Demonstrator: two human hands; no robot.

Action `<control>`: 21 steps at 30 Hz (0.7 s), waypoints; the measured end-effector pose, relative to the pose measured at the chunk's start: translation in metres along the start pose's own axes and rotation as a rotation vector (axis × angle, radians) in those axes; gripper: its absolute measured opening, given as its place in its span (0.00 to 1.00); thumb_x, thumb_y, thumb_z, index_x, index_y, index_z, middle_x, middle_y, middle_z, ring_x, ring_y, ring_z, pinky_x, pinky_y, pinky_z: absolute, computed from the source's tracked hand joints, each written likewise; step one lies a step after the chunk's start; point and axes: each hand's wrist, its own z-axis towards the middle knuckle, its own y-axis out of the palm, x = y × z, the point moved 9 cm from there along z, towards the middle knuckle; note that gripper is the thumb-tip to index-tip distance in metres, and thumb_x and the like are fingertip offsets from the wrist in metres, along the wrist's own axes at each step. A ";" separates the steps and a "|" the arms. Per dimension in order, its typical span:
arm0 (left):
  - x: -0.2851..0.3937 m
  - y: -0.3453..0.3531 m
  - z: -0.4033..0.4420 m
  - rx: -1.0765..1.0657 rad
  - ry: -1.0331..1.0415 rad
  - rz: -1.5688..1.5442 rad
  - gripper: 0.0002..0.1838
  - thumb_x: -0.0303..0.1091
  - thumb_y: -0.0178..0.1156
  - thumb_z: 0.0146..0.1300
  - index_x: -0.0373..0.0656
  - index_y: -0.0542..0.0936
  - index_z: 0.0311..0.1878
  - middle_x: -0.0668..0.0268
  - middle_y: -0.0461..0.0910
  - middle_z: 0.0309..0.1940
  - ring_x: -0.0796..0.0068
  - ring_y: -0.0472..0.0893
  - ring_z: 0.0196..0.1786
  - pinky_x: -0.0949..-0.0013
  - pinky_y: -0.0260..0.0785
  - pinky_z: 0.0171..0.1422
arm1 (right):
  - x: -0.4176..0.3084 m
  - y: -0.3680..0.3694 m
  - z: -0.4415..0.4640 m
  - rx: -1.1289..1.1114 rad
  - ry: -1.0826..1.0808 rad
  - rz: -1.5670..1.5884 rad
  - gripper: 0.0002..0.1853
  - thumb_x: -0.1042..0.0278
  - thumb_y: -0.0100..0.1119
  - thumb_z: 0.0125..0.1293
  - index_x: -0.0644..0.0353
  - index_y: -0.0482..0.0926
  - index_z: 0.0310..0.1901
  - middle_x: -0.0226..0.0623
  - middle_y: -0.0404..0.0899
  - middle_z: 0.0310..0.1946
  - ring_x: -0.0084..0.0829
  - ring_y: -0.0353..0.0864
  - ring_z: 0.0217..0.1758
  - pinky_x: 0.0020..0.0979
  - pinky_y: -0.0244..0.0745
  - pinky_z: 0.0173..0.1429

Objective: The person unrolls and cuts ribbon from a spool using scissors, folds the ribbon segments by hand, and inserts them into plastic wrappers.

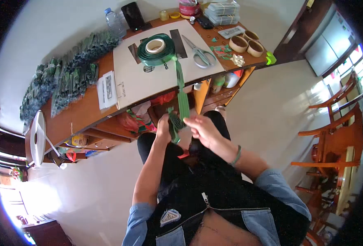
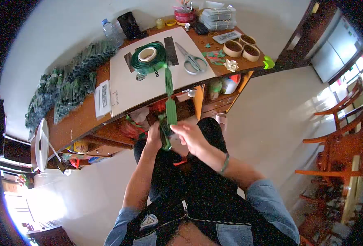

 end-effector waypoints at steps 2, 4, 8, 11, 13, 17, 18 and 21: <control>0.011 0.033 -0.008 -0.047 -0.034 -0.152 0.11 0.33 0.48 0.64 0.39 0.74 0.45 0.67 0.73 0.28 0.71 0.75 0.25 0.68 0.69 0.27 | 0.019 -0.006 -0.009 0.000 0.000 -0.033 0.08 0.65 0.60 0.59 0.57 0.74 0.37 0.22 0.70 0.24 0.11 0.59 0.19 0.16 0.51 0.20; 0.032 0.079 -0.042 -0.154 -0.030 -0.115 0.12 0.34 0.48 0.64 0.38 0.73 0.46 0.66 0.73 0.29 0.69 0.76 0.25 0.68 0.70 0.29 | 0.039 -0.014 -0.011 0.001 0.016 -0.008 0.08 0.65 0.61 0.59 0.58 0.75 0.36 0.21 0.70 0.24 0.11 0.60 0.18 0.16 0.52 0.20; 0.033 0.093 -0.049 -0.226 0.037 -0.012 0.13 0.33 0.48 0.65 0.37 0.72 0.48 0.66 0.73 0.30 0.70 0.75 0.25 0.69 0.70 0.31 | 0.049 -0.019 -0.011 -0.001 0.008 0.001 0.08 0.64 0.60 0.59 0.58 0.76 0.34 0.20 0.69 0.23 0.11 0.60 0.17 0.17 0.52 0.20; 0.030 0.081 -0.043 -0.234 0.101 0.046 0.13 0.33 0.48 0.65 0.37 0.71 0.49 0.66 0.73 0.30 0.71 0.74 0.24 0.70 0.70 0.30 | 0.036 -0.016 -0.012 -0.029 -0.009 -0.152 0.08 0.64 0.59 0.60 0.58 0.77 0.32 0.21 0.69 0.22 0.11 0.60 0.17 0.18 0.53 0.20; 0.034 0.075 -0.039 -0.251 0.154 0.094 0.14 0.33 0.48 0.66 0.37 0.71 0.51 0.67 0.73 0.30 0.74 0.73 0.23 0.72 0.69 0.27 | 0.011 -0.011 -0.014 -0.062 -0.043 -0.439 0.08 0.63 0.58 0.61 0.59 0.77 0.30 0.23 0.69 0.21 0.13 0.62 0.17 0.20 0.55 0.20; 0.046 0.066 -0.058 -0.252 0.118 0.116 0.14 0.32 0.48 0.66 0.39 0.71 0.53 0.69 0.72 0.28 0.77 0.72 0.20 0.76 0.66 0.23 | -0.141 -0.013 -0.006 0.273 -0.882 -1.204 0.15 0.56 0.59 0.59 0.61 0.76 0.34 0.33 0.76 0.23 0.28 0.74 0.25 0.29 0.72 0.30; 0.046 0.064 -0.064 -0.257 0.113 0.135 0.14 0.32 0.48 0.66 0.39 0.71 0.53 0.69 0.72 0.28 0.77 0.72 0.20 0.76 0.66 0.23 | -0.176 -0.007 -0.003 0.425 -1.231 -1.312 0.14 0.57 0.59 0.59 0.62 0.76 0.34 0.35 0.76 0.24 0.32 0.75 0.26 0.33 0.73 0.31; 0.048 0.059 -0.076 -0.273 0.083 0.162 0.13 0.32 0.48 0.66 0.37 0.71 0.51 0.68 0.72 0.28 0.77 0.70 0.19 0.73 0.65 0.24 | -0.218 -0.013 0.063 0.658 -1.114 -1.695 0.13 0.59 0.58 0.57 0.62 0.76 0.33 0.42 0.78 0.27 0.45 0.77 0.29 0.43 0.73 0.37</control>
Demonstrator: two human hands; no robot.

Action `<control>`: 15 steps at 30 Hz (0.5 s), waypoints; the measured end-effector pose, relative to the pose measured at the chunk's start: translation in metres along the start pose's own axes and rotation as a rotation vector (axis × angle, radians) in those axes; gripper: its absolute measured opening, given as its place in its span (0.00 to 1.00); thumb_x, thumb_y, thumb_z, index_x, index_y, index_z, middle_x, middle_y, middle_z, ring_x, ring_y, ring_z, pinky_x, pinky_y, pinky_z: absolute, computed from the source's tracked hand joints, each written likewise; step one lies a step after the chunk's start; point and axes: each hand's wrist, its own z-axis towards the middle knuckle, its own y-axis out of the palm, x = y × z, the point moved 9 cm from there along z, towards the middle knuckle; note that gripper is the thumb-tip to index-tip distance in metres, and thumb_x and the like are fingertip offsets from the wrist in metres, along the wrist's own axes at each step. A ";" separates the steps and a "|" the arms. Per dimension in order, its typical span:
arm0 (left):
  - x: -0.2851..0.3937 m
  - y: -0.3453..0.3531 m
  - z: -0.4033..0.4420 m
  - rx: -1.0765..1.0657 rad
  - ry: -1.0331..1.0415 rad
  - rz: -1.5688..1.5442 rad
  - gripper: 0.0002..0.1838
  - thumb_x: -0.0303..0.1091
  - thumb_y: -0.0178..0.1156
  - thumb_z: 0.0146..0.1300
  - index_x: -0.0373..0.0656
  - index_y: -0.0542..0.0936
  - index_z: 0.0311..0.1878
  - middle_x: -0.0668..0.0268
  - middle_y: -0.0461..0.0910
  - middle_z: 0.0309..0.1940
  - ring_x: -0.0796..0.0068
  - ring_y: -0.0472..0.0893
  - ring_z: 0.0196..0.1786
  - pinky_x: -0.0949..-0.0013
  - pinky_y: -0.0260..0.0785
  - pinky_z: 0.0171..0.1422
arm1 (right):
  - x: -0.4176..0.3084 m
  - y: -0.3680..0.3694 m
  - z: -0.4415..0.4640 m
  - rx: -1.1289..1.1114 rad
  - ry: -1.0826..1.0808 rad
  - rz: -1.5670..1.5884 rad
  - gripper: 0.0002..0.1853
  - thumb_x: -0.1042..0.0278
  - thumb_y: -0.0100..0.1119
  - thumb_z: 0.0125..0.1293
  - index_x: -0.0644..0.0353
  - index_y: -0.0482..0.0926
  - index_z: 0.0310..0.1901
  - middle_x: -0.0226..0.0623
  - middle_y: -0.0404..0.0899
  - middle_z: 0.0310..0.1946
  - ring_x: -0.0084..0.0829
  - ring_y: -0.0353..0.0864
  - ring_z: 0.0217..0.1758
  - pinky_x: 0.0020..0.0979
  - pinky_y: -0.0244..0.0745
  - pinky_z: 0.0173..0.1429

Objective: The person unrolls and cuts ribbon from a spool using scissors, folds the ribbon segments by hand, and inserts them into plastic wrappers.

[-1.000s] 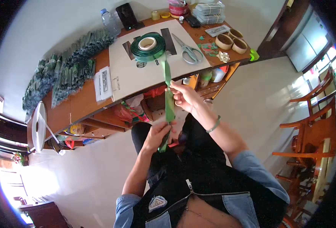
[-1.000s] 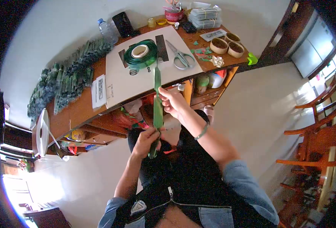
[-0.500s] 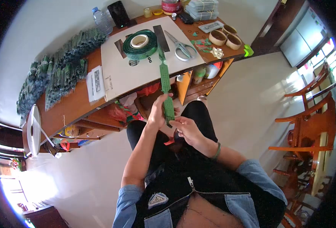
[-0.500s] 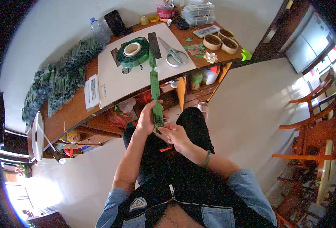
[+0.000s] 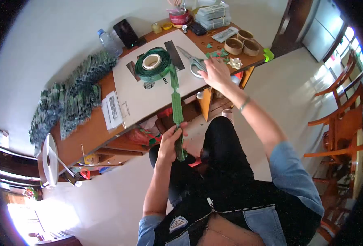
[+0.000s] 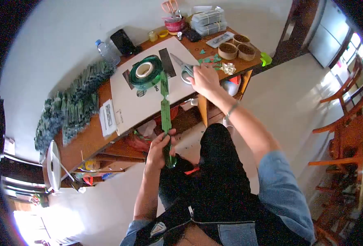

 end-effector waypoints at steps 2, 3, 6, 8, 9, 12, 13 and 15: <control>-0.001 -0.003 -0.008 -0.004 -0.013 -0.013 0.13 0.32 0.48 0.66 0.36 0.71 0.51 0.68 0.71 0.28 0.78 0.69 0.18 0.73 0.65 0.24 | 0.002 0.029 0.027 -0.213 0.043 -0.034 0.14 0.59 0.58 0.57 0.63 0.75 0.35 0.44 0.78 0.27 0.45 0.78 0.30 0.43 0.73 0.37; -0.004 -0.004 -0.012 -0.004 -0.028 -0.039 0.13 0.31 0.47 0.66 0.36 0.70 0.51 0.68 0.71 0.27 0.78 0.69 0.18 0.73 0.65 0.23 | 0.006 0.050 0.029 -0.436 0.076 -0.070 0.15 0.59 0.57 0.58 0.64 0.75 0.37 0.46 0.78 0.28 0.45 0.78 0.31 0.43 0.73 0.36; -0.009 -0.009 -0.023 0.012 -0.059 -0.070 0.13 0.31 0.47 0.66 0.36 0.70 0.50 0.68 0.70 0.27 0.78 0.68 0.17 0.72 0.65 0.23 | 0.021 0.059 0.035 -0.562 0.166 0.125 0.15 0.58 0.55 0.60 0.64 0.74 0.38 0.45 0.79 0.27 0.42 0.79 0.32 0.40 0.74 0.33; -0.011 -0.015 -0.032 0.039 -0.082 -0.085 0.13 0.31 0.46 0.66 0.36 0.69 0.50 0.68 0.69 0.26 0.78 0.67 0.15 0.72 0.65 0.23 | 0.022 0.046 0.019 -0.663 0.298 0.584 0.15 0.58 0.53 0.62 0.64 0.73 0.38 0.40 0.76 0.24 0.31 0.76 0.24 0.29 0.73 0.25; -0.011 -0.016 -0.036 0.042 -0.082 -0.091 0.13 0.31 0.46 0.66 0.36 0.69 0.50 0.68 0.69 0.26 0.78 0.67 0.15 0.72 0.65 0.23 | 0.020 0.024 -0.001 -0.683 0.385 0.945 0.14 0.59 0.52 0.63 0.63 0.73 0.38 0.36 0.74 0.20 0.22 0.73 0.17 0.20 0.70 0.18; -0.009 -0.018 -0.045 0.027 -0.102 -0.146 0.13 0.31 0.47 0.66 0.36 0.69 0.51 0.67 0.70 0.26 0.77 0.68 0.16 0.75 0.63 0.22 | 0.008 -0.011 -0.084 -0.977 0.483 1.410 0.11 0.61 0.50 0.65 0.61 0.69 0.37 0.30 0.71 0.19 0.18 0.71 0.16 0.20 0.69 0.17; -0.008 -0.018 -0.047 0.030 -0.108 -0.148 0.13 0.31 0.47 0.66 0.36 0.69 0.51 0.67 0.70 0.26 0.77 0.68 0.16 0.75 0.63 0.22 | 0.002 -0.013 -0.118 -1.141 0.610 1.506 0.10 0.62 0.48 0.66 0.60 0.68 0.36 0.28 0.71 0.18 0.17 0.70 0.16 0.20 0.68 0.17; -0.009 -0.018 -0.052 0.039 -0.141 -0.151 0.13 0.31 0.46 0.66 0.36 0.69 0.50 0.67 0.69 0.26 0.77 0.67 0.14 0.74 0.63 0.21 | -0.008 -0.019 -0.156 -1.243 0.492 1.440 0.10 0.62 0.50 0.65 0.59 0.67 0.38 0.26 0.70 0.18 0.17 0.70 0.16 0.19 0.67 0.16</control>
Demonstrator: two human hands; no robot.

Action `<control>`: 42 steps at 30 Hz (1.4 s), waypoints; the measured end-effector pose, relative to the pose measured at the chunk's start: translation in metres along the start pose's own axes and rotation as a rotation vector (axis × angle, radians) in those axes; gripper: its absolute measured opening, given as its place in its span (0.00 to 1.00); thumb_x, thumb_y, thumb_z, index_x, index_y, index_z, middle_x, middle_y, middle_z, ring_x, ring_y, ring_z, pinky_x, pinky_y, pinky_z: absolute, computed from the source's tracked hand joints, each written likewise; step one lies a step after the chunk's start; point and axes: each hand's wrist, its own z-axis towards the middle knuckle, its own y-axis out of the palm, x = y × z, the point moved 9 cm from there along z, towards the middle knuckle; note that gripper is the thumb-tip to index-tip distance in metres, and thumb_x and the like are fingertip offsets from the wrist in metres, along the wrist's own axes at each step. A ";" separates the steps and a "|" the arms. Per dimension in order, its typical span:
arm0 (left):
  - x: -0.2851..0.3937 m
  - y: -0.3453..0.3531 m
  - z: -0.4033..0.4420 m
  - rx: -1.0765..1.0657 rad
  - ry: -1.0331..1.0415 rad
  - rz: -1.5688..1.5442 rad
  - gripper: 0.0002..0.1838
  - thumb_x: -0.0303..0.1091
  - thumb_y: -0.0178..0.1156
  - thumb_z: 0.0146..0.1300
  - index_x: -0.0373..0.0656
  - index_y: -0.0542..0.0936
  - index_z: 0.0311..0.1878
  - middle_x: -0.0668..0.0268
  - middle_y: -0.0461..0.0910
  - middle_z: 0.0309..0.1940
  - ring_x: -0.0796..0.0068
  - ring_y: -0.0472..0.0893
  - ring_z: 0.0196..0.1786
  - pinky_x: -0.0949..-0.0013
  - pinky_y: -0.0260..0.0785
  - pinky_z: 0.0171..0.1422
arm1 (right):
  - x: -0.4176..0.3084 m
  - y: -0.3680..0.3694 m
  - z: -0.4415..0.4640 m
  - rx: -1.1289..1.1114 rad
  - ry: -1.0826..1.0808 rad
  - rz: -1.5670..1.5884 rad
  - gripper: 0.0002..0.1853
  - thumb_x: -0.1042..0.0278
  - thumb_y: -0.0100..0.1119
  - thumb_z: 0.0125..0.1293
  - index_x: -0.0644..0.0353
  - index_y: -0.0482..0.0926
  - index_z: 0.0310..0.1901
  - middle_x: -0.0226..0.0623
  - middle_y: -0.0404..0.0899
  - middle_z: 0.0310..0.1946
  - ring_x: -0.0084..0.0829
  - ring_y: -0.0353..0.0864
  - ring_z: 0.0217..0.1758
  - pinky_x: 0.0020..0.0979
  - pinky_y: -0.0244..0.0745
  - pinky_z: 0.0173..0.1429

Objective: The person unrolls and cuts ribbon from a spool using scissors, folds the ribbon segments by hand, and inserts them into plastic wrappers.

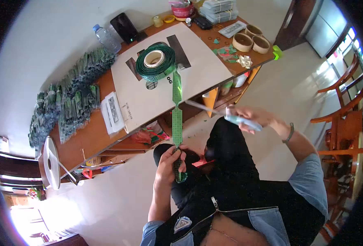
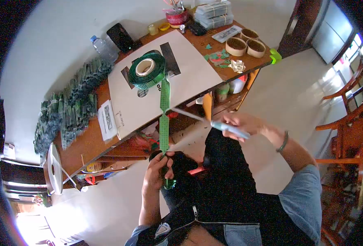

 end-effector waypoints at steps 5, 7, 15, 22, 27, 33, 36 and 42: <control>-0.002 0.000 -0.005 0.006 -0.018 0.045 0.13 0.31 0.46 0.65 0.36 0.69 0.50 0.67 0.69 0.26 0.77 0.66 0.14 0.74 0.63 0.21 | 0.015 0.015 0.018 -0.146 0.088 -0.308 0.08 0.66 0.52 0.64 0.59 0.66 0.40 0.26 0.68 0.17 0.17 0.69 0.17 0.21 0.66 0.19; -0.003 0.000 -0.005 0.018 -0.018 0.053 0.13 0.31 0.46 0.65 0.36 0.69 0.50 0.67 0.70 0.26 0.77 0.66 0.14 0.74 0.63 0.21 | 0.010 0.020 0.033 -0.181 0.073 -0.278 0.08 0.67 0.53 0.63 0.59 0.66 0.38 0.25 0.68 0.17 0.17 0.69 0.17 0.20 0.65 0.19; -0.003 -0.009 -0.009 0.054 -0.005 0.012 0.13 0.31 0.46 0.66 0.36 0.69 0.50 0.67 0.70 0.26 0.77 0.67 0.16 0.75 0.63 0.22 | -0.005 0.014 0.049 -0.094 -0.325 -0.768 0.09 0.66 0.56 0.62 0.58 0.67 0.36 0.26 0.70 0.18 0.15 0.69 0.17 0.18 0.62 0.19; -0.004 -0.017 -0.002 0.044 0.050 -0.029 0.13 0.31 0.46 0.65 0.36 0.69 0.50 0.66 0.71 0.27 0.77 0.66 0.14 0.73 0.64 0.22 | -0.052 -0.064 0.023 0.527 -0.259 -0.575 0.13 0.62 0.63 0.56 0.62 0.73 0.31 0.34 0.75 0.20 0.22 0.74 0.21 0.26 0.69 0.25; 0.001 0.013 0.004 0.051 0.103 -0.004 0.13 0.31 0.46 0.65 0.36 0.70 0.50 0.66 0.71 0.27 0.77 0.67 0.15 0.74 0.64 0.22 | -0.130 -0.098 0.088 0.932 -0.257 -1.444 0.17 0.58 0.63 0.54 0.65 0.72 0.33 0.45 0.77 0.28 0.39 0.77 0.29 0.35 0.73 0.35; 0.008 0.012 0.011 -0.037 0.187 -0.098 0.12 0.30 0.45 0.66 0.38 0.72 0.49 0.63 0.73 0.27 0.75 0.69 0.17 0.74 0.63 0.22 | -0.147 -0.015 0.081 0.795 -0.496 -1.424 0.14 0.60 0.60 0.56 0.64 0.76 0.35 0.39 0.79 0.31 0.34 0.77 0.37 0.32 0.71 0.43; 0.002 0.013 0.013 -0.058 0.162 -0.107 0.12 0.30 0.45 0.66 0.39 0.71 0.49 0.64 0.73 0.26 0.75 0.69 0.17 0.73 0.63 0.22 | -0.058 0.054 0.104 0.264 -0.284 -0.642 0.12 0.62 0.58 0.59 0.63 0.77 0.35 0.26 0.76 0.28 0.23 0.73 0.31 0.25 0.69 0.37; -0.015 0.020 0.011 -0.070 0.098 -0.159 0.13 0.32 0.46 0.64 0.39 0.71 0.48 0.65 0.72 0.26 0.74 0.69 0.18 0.72 0.64 0.25 | -0.044 0.098 0.066 0.478 -0.586 -0.581 0.08 0.66 0.60 0.58 0.62 0.78 0.33 0.29 0.75 0.28 0.22 0.75 0.29 0.24 0.69 0.32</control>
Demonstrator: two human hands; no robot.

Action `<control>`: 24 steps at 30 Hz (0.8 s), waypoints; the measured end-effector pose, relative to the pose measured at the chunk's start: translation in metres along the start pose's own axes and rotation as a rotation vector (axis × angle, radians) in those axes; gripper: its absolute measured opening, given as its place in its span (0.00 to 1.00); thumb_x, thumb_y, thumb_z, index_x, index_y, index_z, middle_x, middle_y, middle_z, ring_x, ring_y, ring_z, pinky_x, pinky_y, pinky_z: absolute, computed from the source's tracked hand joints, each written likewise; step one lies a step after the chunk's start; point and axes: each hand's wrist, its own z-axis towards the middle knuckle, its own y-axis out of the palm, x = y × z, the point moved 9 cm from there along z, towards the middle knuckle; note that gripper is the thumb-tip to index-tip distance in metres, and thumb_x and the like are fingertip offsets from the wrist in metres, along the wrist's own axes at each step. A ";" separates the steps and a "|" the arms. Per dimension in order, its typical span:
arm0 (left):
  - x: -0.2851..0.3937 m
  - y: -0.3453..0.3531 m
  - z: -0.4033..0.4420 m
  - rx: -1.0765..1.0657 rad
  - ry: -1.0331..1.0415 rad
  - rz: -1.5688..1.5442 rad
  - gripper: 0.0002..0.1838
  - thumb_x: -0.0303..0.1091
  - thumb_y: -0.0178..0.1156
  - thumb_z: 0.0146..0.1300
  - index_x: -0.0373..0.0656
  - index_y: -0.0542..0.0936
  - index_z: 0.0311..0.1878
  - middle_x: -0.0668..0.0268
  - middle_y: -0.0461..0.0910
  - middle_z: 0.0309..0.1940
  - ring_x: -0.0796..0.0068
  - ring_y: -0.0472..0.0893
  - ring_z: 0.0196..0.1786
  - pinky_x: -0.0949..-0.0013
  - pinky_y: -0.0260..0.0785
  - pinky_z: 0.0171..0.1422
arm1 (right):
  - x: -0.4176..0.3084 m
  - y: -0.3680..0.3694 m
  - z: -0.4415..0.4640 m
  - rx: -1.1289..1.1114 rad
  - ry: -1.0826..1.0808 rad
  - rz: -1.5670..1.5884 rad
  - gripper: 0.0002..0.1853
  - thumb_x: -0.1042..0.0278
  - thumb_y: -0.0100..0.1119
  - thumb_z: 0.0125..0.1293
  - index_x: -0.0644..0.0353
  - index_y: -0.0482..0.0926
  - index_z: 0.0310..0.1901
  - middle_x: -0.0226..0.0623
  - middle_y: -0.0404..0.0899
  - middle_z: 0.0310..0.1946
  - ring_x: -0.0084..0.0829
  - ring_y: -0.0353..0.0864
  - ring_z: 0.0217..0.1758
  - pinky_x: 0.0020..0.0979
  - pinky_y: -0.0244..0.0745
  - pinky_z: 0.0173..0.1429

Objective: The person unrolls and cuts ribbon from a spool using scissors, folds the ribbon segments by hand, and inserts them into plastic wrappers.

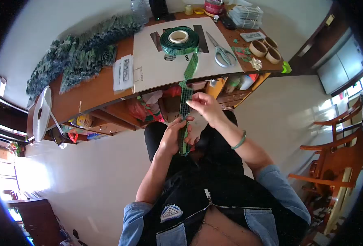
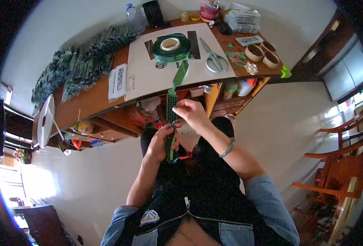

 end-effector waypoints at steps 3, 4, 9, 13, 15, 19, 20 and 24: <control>-0.002 0.000 0.000 -0.028 -0.001 -0.082 0.13 0.32 0.46 0.63 0.38 0.71 0.48 0.64 0.73 0.28 0.73 0.72 0.21 0.72 0.66 0.27 | -0.023 -0.006 -0.020 0.172 -0.138 -0.106 0.06 0.69 0.62 0.56 0.61 0.79 0.32 0.34 0.76 0.29 0.24 0.77 0.29 0.24 0.71 0.30; -0.002 0.002 -0.001 -0.038 0.000 -0.082 0.13 0.32 0.46 0.63 0.38 0.71 0.48 0.63 0.74 0.30 0.73 0.73 0.24 0.72 0.67 0.29 | -0.028 -0.001 -0.032 0.170 -0.137 -0.108 0.06 0.69 0.62 0.56 0.61 0.79 0.32 0.34 0.76 0.29 0.24 0.77 0.29 0.24 0.71 0.30; 0.003 0.006 -0.006 -0.003 0.042 0.071 0.14 0.31 0.45 0.63 0.38 0.71 0.50 0.64 0.75 0.32 0.74 0.76 0.31 0.75 0.69 0.34 | -0.041 0.024 -0.067 0.142 -0.235 -0.296 0.06 0.72 0.62 0.53 0.60 0.79 0.33 0.34 0.73 0.31 0.30 0.76 0.28 0.29 0.71 0.31; 0.012 0.006 -0.008 0.006 0.147 0.214 0.13 0.30 0.44 0.65 0.38 0.71 0.50 0.66 0.75 0.33 0.77 0.76 0.34 0.77 0.69 0.36 | -0.039 0.025 -0.064 0.139 -0.187 -0.259 0.07 0.70 0.58 0.56 0.60 0.77 0.37 0.36 0.74 0.36 0.36 0.77 0.33 0.33 0.73 0.36; 0.018 0.005 -0.010 0.006 0.197 0.250 0.12 0.30 0.44 0.66 0.38 0.71 0.49 0.66 0.75 0.33 0.78 0.76 0.35 0.78 0.69 0.37 | -0.040 0.027 -0.062 0.138 -0.192 -0.207 0.08 0.70 0.57 0.57 0.60 0.77 0.38 0.38 0.74 0.37 0.39 0.77 0.35 0.34 0.73 0.37; 0.038 0.006 -0.015 0.082 0.412 0.391 0.13 0.29 0.43 0.68 0.38 0.71 0.52 0.64 0.76 0.39 0.78 0.76 0.41 0.76 0.69 0.45 | -0.004 0.017 -0.062 0.348 0.086 0.174 0.10 0.68 0.50 0.62 0.62 0.74 0.42 0.42 0.74 0.42 0.42 0.76 0.40 0.34 0.72 0.40; 0.043 0.010 -0.018 0.121 0.500 0.433 0.13 0.29 0.42 0.68 0.37 0.71 0.52 0.65 0.76 0.39 0.78 0.75 0.41 0.76 0.69 0.44 | -0.007 0.029 -0.056 0.301 0.054 0.259 0.11 0.67 0.48 0.63 0.63 0.74 0.42 0.43 0.75 0.41 0.42 0.76 0.39 0.34 0.71 0.39; 0.047 0.021 -0.024 0.191 0.736 0.468 0.14 0.30 0.42 0.68 0.37 0.70 0.53 0.66 0.76 0.39 0.79 0.75 0.41 0.76 0.68 0.44 | -0.002 0.057 -0.046 0.146 0.012 0.326 0.12 0.66 0.43 0.66 0.67 0.72 0.43 0.43 0.77 0.38 0.39 0.77 0.36 0.33 0.70 0.39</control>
